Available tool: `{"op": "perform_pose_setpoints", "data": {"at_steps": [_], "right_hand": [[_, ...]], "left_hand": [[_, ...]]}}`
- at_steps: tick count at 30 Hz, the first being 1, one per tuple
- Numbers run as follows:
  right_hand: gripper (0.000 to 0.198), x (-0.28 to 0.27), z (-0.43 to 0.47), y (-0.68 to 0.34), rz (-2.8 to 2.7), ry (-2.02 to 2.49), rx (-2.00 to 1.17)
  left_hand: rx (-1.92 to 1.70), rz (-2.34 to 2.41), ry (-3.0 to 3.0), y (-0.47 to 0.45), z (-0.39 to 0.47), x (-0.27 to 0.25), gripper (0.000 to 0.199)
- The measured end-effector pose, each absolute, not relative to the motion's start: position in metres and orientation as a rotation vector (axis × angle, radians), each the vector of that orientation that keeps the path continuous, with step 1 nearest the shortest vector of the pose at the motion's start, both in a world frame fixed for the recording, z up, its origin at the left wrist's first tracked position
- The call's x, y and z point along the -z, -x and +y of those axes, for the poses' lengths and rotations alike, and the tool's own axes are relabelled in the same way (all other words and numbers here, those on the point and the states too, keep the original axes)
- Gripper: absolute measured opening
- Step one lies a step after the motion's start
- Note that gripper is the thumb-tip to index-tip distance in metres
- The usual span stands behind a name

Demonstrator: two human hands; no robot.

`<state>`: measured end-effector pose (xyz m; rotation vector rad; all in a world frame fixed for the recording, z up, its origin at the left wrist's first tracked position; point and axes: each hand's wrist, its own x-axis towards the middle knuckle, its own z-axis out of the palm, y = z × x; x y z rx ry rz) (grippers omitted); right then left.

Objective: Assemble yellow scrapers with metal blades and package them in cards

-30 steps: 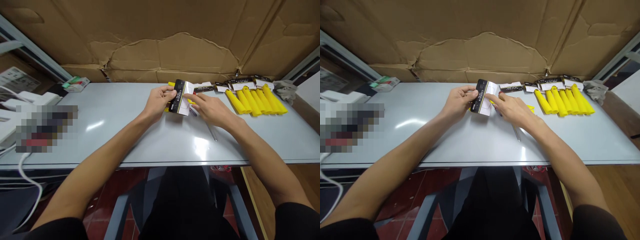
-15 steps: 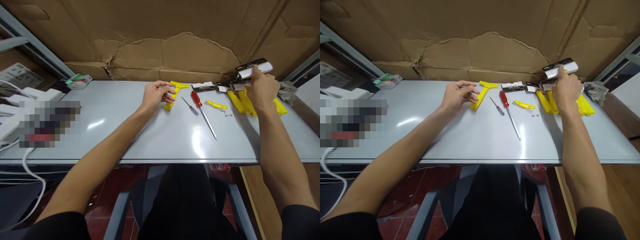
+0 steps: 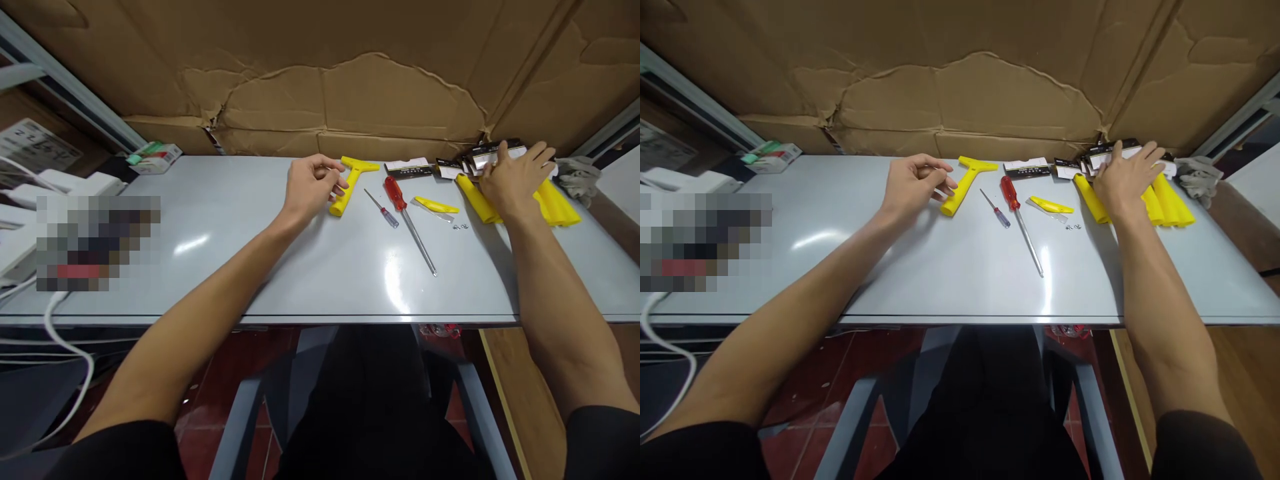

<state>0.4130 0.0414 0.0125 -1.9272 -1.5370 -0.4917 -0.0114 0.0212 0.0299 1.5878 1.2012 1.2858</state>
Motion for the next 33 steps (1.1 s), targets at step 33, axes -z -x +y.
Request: {"op": "perform_pose_setpoints", "data": {"at_steps": [33], "right_hand": [[0.039,-0.033,-0.021,-0.268,-2.224,1.438,0.113]], "left_hand": [[-0.658,1.704,-2.434,0.040,0.053,-0.002,0.038]]}}
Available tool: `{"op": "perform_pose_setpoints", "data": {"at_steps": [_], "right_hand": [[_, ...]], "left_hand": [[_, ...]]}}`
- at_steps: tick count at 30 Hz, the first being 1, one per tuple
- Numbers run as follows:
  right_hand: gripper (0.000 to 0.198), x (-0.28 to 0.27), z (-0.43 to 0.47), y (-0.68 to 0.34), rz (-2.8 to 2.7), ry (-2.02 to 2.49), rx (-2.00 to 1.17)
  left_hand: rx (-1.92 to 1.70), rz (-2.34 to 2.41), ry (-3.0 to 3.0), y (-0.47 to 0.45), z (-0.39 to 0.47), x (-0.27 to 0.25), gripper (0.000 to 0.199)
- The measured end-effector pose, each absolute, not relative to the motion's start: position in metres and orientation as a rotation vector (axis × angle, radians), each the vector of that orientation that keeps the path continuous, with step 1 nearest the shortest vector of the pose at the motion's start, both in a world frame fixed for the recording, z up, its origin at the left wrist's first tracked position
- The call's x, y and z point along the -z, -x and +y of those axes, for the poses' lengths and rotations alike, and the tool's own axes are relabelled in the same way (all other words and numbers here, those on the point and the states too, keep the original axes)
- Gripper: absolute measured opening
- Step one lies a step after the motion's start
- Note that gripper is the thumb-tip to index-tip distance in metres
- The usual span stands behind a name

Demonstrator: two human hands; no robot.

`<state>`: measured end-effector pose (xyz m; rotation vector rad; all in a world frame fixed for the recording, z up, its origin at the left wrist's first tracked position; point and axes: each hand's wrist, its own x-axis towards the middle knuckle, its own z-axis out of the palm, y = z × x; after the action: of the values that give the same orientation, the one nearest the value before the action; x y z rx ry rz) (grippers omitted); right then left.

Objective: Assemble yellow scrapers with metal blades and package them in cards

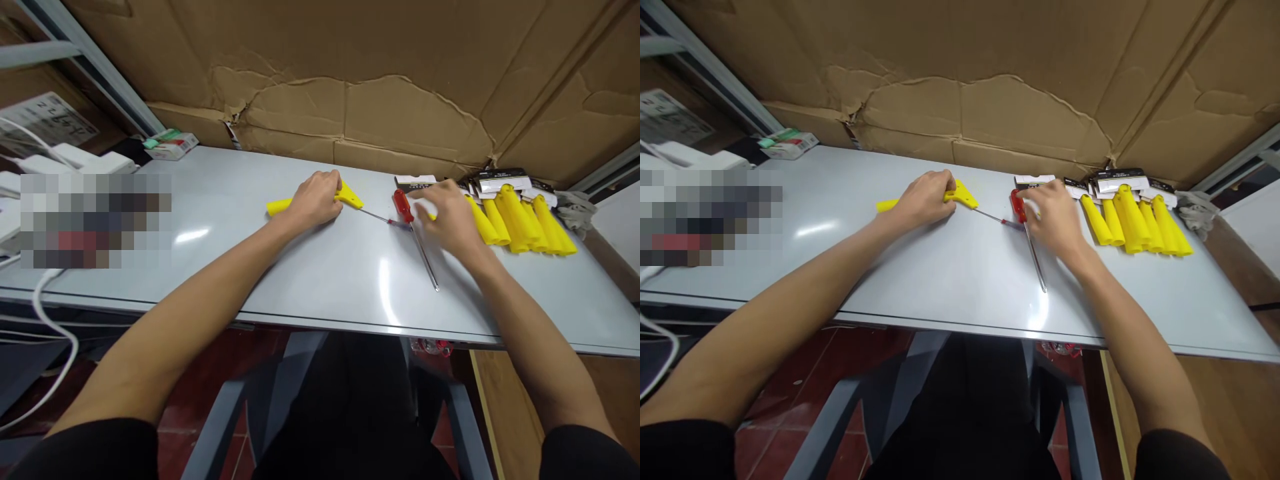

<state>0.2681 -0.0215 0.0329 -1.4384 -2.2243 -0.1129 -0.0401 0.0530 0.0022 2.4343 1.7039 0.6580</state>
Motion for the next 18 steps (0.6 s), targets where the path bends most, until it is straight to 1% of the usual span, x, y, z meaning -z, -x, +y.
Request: {"op": "perform_pose_setpoints", "data": {"at_steps": [3,7,9,12,14,18], "right_hand": [[0.036,-0.044,-0.012,-0.302,-2.045,1.744,0.074],[0.033,-0.044,0.000,-0.331,-2.130,1.895,-0.182],[0.032,-0.040,0.002,-0.326,-2.139,1.826,-0.113],[0.035,-0.031,-0.003,-0.298,-2.234,1.496,0.059],[0.037,-0.023,-0.011,-0.273,-2.379,1.316,0.060],[0.042,-0.010,-0.030,-0.233,-2.592,1.297,0.099]], "left_hand": [[-0.699,1.770,-2.433,0.044,0.053,-0.006,0.052],[-0.619,1.919,-2.363,0.048,0.054,-0.012,0.052],[-0.575,1.948,-2.337,0.048,0.054,-0.013,0.051],[-0.539,1.940,-2.333,0.043,0.053,-0.011,0.048],[-0.515,1.927,-2.349,0.039,0.052,-0.009,0.044],[-0.512,1.918,-2.396,0.036,0.050,-0.006,0.040]]}}
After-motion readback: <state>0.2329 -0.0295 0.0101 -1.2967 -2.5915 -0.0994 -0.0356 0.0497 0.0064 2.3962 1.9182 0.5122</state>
